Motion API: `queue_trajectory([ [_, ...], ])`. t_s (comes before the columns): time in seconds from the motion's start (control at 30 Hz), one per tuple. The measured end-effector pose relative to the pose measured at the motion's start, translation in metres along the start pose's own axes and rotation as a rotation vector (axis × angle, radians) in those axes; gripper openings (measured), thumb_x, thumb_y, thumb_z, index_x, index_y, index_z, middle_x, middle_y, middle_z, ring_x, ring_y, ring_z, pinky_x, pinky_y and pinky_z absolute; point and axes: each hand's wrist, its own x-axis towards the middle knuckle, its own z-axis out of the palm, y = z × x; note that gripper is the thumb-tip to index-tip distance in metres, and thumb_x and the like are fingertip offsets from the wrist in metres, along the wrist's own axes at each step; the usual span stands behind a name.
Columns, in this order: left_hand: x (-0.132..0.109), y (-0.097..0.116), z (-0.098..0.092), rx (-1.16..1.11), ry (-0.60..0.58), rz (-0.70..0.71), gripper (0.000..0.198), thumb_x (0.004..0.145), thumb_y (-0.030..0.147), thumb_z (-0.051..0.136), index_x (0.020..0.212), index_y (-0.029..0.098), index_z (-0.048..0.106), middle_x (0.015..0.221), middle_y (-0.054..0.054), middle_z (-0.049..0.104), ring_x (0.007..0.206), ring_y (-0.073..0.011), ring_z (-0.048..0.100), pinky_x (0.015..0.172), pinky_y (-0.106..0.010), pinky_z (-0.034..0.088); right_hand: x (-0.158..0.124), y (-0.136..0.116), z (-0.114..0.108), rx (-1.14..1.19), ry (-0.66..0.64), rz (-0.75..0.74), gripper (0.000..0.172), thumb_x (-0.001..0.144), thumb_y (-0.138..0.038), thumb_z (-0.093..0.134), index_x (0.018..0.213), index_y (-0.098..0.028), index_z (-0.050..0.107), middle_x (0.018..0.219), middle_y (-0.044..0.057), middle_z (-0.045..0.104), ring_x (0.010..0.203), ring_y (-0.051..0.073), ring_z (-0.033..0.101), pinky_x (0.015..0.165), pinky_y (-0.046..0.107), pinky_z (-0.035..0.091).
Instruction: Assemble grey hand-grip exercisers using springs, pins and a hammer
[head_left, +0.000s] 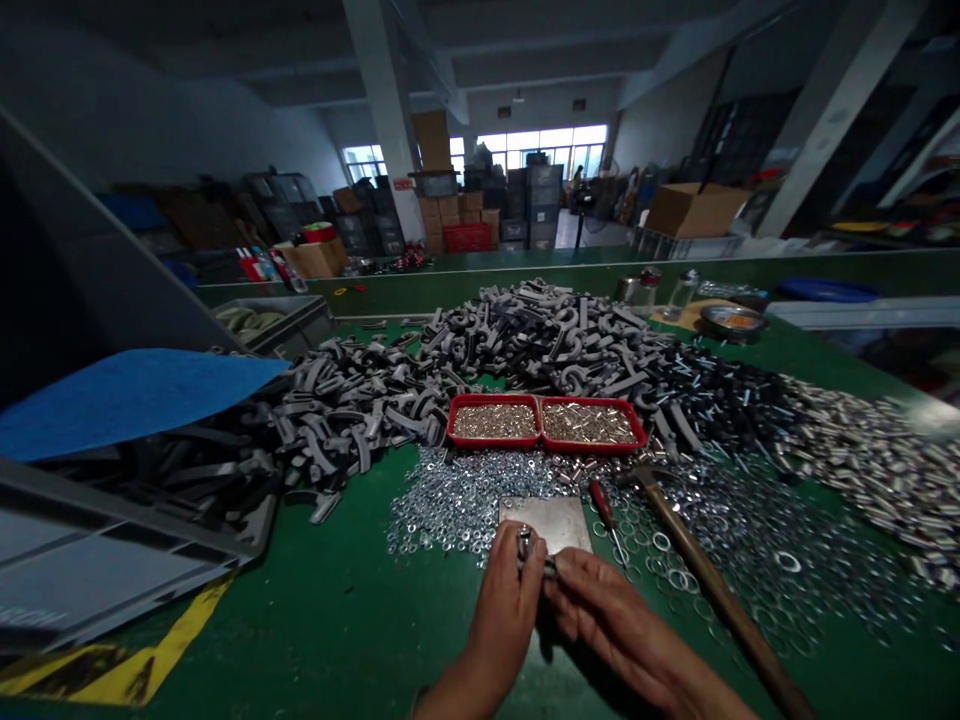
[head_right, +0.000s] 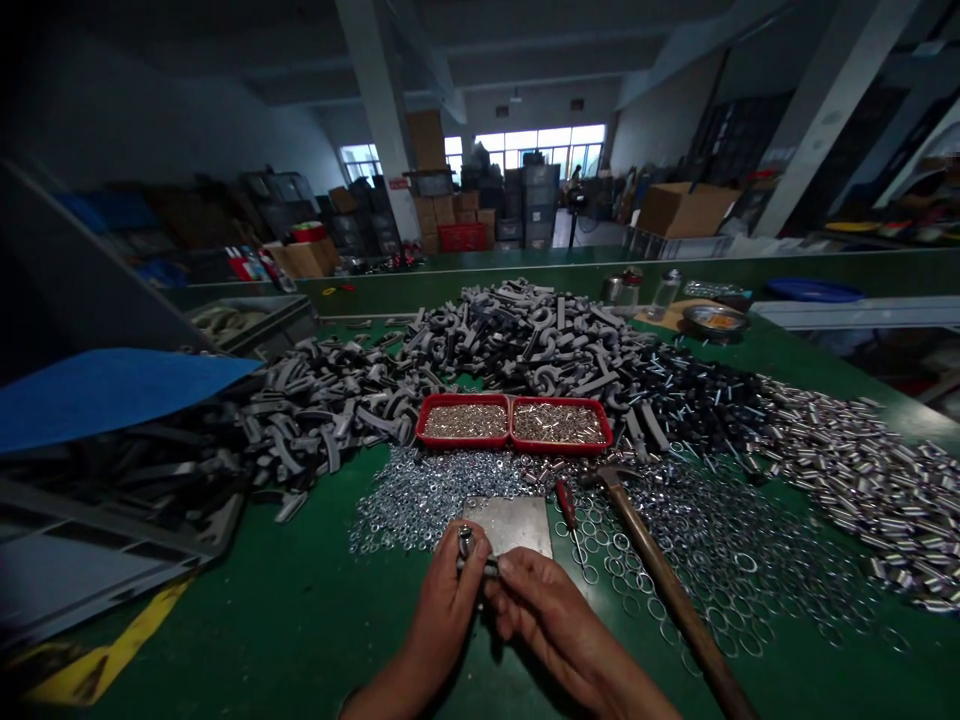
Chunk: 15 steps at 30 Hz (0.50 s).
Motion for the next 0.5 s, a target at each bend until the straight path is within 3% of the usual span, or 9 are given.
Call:
queue_trajectory([
  [0.07,0.0,0.006,0.001,-0.015,-0.012,-0.052,0.032,0.094,0.048,0.049,0.109,0.02,0.055,0.117,-0.013,0.061,0.116,-0.0278,0.053,0.104,-0.039,0.036,-0.004,-0.003,-0.005,-0.243,0.062,-0.114,0.017,0.091,-0.036,0.067,0.089,-0.019,0.061,0.072,-0.001,0.064,0.057,0.01,0.058,0.056,0.022,0.046],
  [0.17,-0.003,0.018,0.001,-0.085,-0.124,-0.099,0.037,0.096,0.052,0.043,0.108,0.019,0.055,0.109,-0.013,0.065,0.105,-0.0262,0.059,0.097,-0.037,0.042,-0.01,-0.006,-0.013,-0.825,0.131,-0.494,0.01,0.092,-0.029,0.064,0.101,-0.025,0.064,0.087,0.003,0.071,0.077,0.019,0.066,0.072,0.031,0.052],
  [0.23,-0.004,0.02,0.0,-0.117,-0.161,-0.119,0.042,0.094,0.056,0.044,0.109,0.018,0.057,0.112,-0.013,0.066,0.107,-0.0267,0.059,0.098,-0.038,0.042,-0.012,-0.005,-0.018,-1.197,0.072,-0.774,0.027,0.094,-0.023,0.059,0.121,-0.026,0.061,0.104,0.008,0.073,0.093,0.023,0.066,0.083,0.037,0.051],
  [0.3,-0.002,0.016,0.001,-0.129,-0.108,-0.132,0.046,0.091,0.059,0.05,0.113,0.019,0.058,0.119,-0.013,0.065,0.115,-0.0275,0.056,0.102,-0.038,0.04,-0.012,-0.002,-0.02,-1.458,0.021,-0.922,0.042,0.097,-0.023,0.052,0.139,-0.023,0.048,0.101,0.011,0.073,0.086,0.024,0.066,0.076,0.036,0.051],
  [0.4,0.005,0.003,0.007,-0.141,-0.063,-0.139,0.047,0.087,0.063,0.054,0.105,0.021,0.062,0.108,-0.008,0.069,0.111,-0.0261,0.059,0.097,-0.033,0.044,-0.012,-0.006,-0.028,-1.684,0.023,-0.812,0.048,0.1,-0.028,0.044,0.147,-0.02,0.04,0.092,0.012,0.073,0.076,0.023,0.065,0.062,0.031,0.05],
  [0.5,0.013,-0.004,0.011,-0.121,-0.115,-0.124,0.047,0.086,0.068,0.051,0.088,0.022,0.063,0.085,-0.003,0.069,0.091,-0.023,0.063,0.082,-0.028,0.049,-0.018,-0.037,-0.062,-1.712,0.043,-0.503,0.04,0.098,-0.034,0.051,0.138,-0.032,0.052,0.102,0.006,0.073,0.088,0.021,0.067,0.074,0.029,0.052],
])
